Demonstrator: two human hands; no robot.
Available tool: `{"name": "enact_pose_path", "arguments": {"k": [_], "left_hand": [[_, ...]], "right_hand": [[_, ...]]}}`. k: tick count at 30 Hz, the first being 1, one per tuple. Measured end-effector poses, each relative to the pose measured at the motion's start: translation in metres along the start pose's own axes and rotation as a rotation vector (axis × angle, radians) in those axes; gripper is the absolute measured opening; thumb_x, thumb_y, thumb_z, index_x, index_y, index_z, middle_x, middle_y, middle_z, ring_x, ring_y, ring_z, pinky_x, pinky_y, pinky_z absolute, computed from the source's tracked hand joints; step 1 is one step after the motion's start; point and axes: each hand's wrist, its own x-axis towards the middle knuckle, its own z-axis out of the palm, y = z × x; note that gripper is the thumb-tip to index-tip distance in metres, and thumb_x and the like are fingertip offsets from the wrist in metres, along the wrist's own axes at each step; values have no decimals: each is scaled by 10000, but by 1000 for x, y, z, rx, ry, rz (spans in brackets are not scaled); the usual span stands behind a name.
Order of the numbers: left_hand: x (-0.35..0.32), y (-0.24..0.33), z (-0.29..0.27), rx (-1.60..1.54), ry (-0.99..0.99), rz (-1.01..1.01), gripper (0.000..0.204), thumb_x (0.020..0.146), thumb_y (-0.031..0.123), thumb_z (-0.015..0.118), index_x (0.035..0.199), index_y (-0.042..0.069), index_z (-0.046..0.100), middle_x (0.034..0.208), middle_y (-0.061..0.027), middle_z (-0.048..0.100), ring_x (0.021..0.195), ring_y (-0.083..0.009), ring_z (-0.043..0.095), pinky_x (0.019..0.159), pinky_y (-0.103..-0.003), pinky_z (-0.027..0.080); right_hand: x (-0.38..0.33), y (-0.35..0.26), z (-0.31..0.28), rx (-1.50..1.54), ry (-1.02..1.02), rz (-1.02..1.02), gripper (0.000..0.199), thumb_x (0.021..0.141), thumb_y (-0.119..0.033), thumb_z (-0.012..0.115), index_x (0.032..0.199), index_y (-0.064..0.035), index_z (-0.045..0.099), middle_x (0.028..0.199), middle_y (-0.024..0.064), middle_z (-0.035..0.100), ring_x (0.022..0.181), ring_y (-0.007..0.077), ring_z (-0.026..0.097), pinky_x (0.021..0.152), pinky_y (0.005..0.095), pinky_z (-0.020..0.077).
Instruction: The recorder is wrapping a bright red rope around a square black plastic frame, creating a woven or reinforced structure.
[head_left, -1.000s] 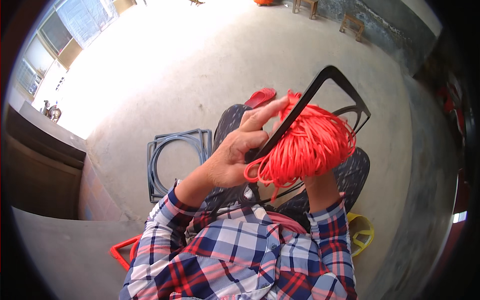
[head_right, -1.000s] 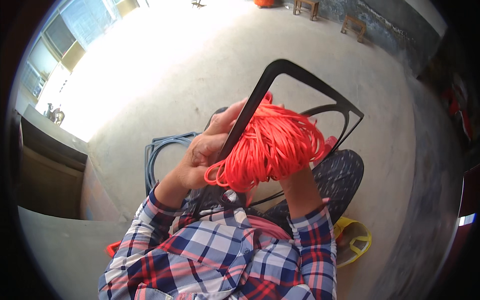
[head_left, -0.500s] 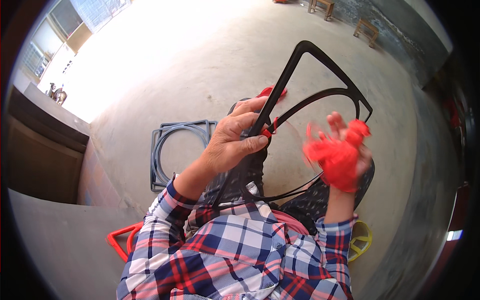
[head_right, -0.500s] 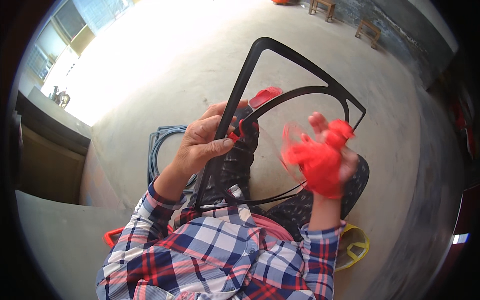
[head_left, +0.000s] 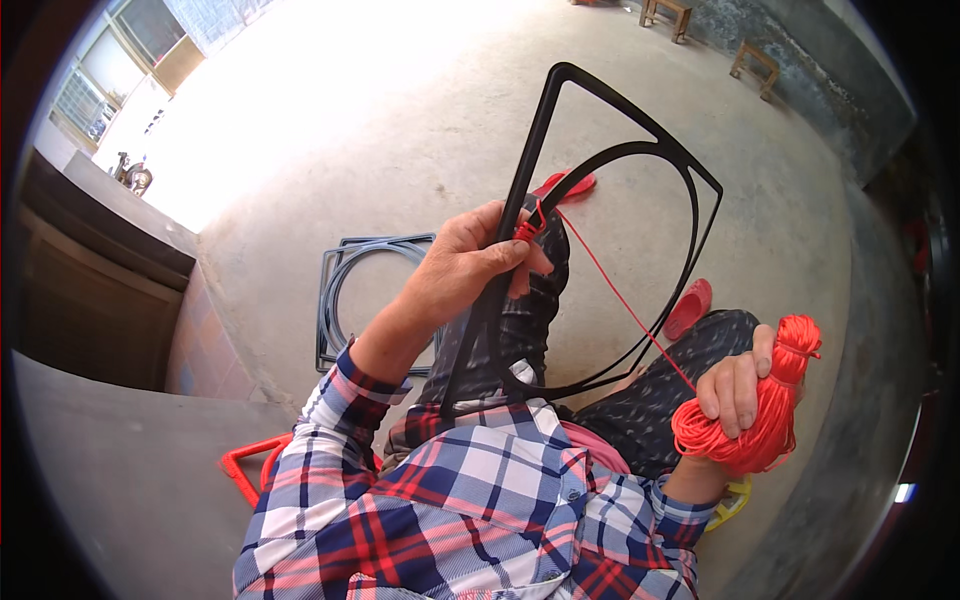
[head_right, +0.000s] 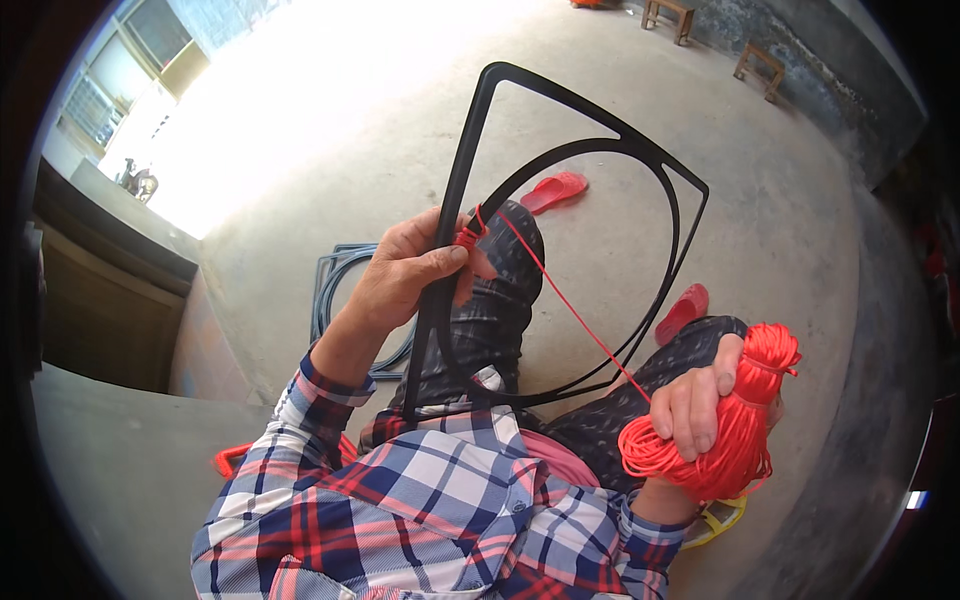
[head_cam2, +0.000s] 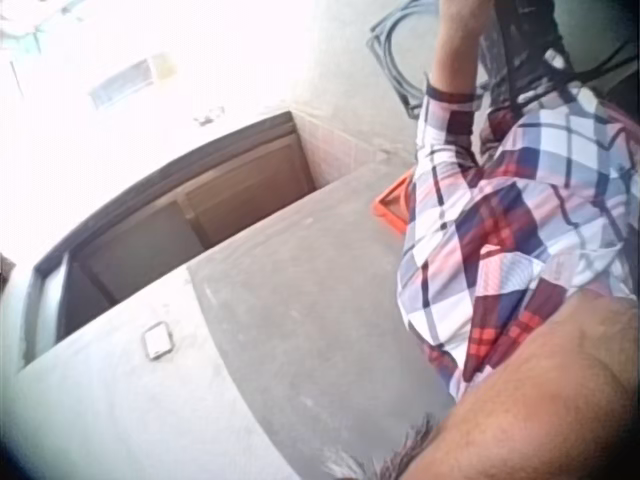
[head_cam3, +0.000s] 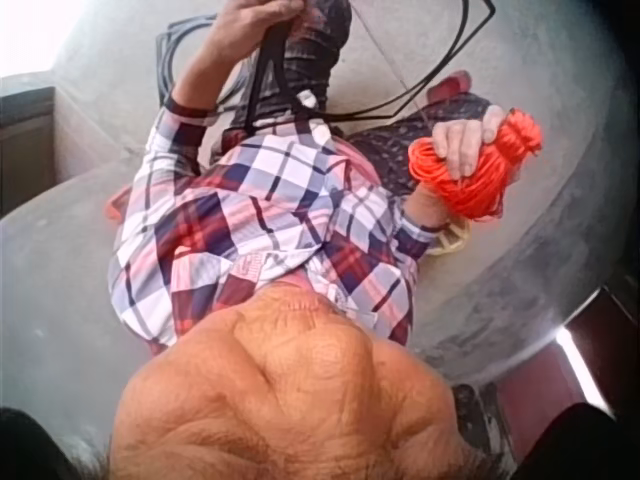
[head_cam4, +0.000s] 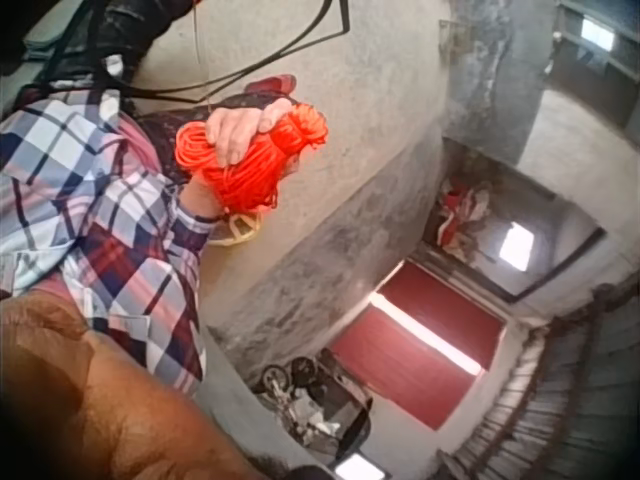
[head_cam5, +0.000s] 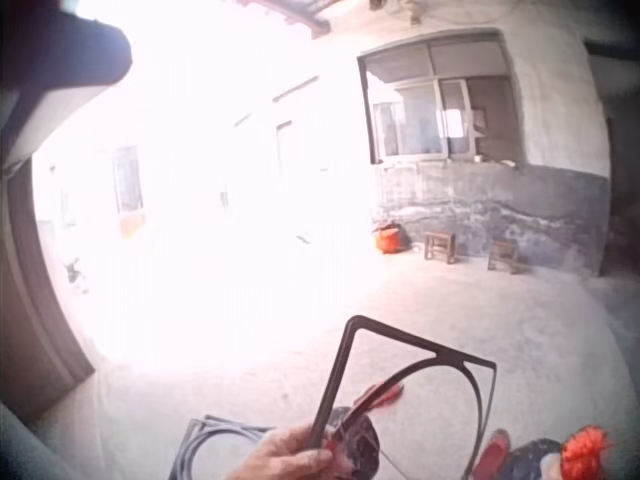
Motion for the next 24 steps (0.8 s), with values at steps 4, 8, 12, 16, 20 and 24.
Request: {"name": "enact_pose_path", "arguments": {"k": [4, 8, 12, 16, 20, 24], "left_hand": [[-2, 0, 3, -53, 54, -24, 203, 951, 61, 547, 1144, -1, 535, 924, -143, 697, 631, -135, 619, 598, -256, 514], [-6, 1, 0, -88, 89, -37, 242, 931, 20, 522, 1173, 1, 511, 910, -154, 696, 607, -150, 627, 571, -260, 512], [-5, -8, -11, -89, 107, 18, 288, 905, 41, 568, 1183, 29, 494, 884, -204, 693, 555, -174, 648, 512, -267, 525], [-5, -3, -8, -90, 114, 19, 281, 902, 33, 567, 1161, 52, 459, 852, -206, 685, 537, -179, 643, 507, -273, 528], [-6, -10, -11, -88, 132, 44, 288, 900, 21, 558, 1163, 64, 449, 795, -187, 668, 523, -188, 635, 500, -281, 527], [-8, -10, -15, -154, 108, 1, 260, 899, 23, 555, 1139, 58, 459, 769, -179, 655, 525, -215, 634, 493, -298, 518]], "right_hand": [[-3, 2, -1, 5, 21, 3, 288, 1024, -311, 350, 1014, -29, 411, 636, 128, 591, 463, 232, 574, 636, 404, 508], [-11, -7, 2, -24, 8, 25, 281, 1027, -307, 349, 1012, -32, 403, 637, 127, 592, 460, 221, 573, 560, 358, 488], [-19, -14, 4, -68, 74, -12, 269, 1022, -304, 385, 995, -36, 392, 643, 123, 594, 451, 201, 567, 461, 304, 420], [-26, -11, 5, -90, 191, -23, 279, 1020, -306, 397, 1003, -27, 404, 632, 110, 571, 444, 193, 539, 474, 299, 413], [-27, -10, 5, -169, 312, -24, 404, 1011, -408, 337, 1002, -17, 442, 633, 99, 558, 435, 190, 483, 487, 319, 365], [-43, -23, -20, -203, 426, -77, 419, 1005, -441, 349, 998, -37, 458, 598, 67, 507, 422, 175, 418, 480, 319, 347]]}}
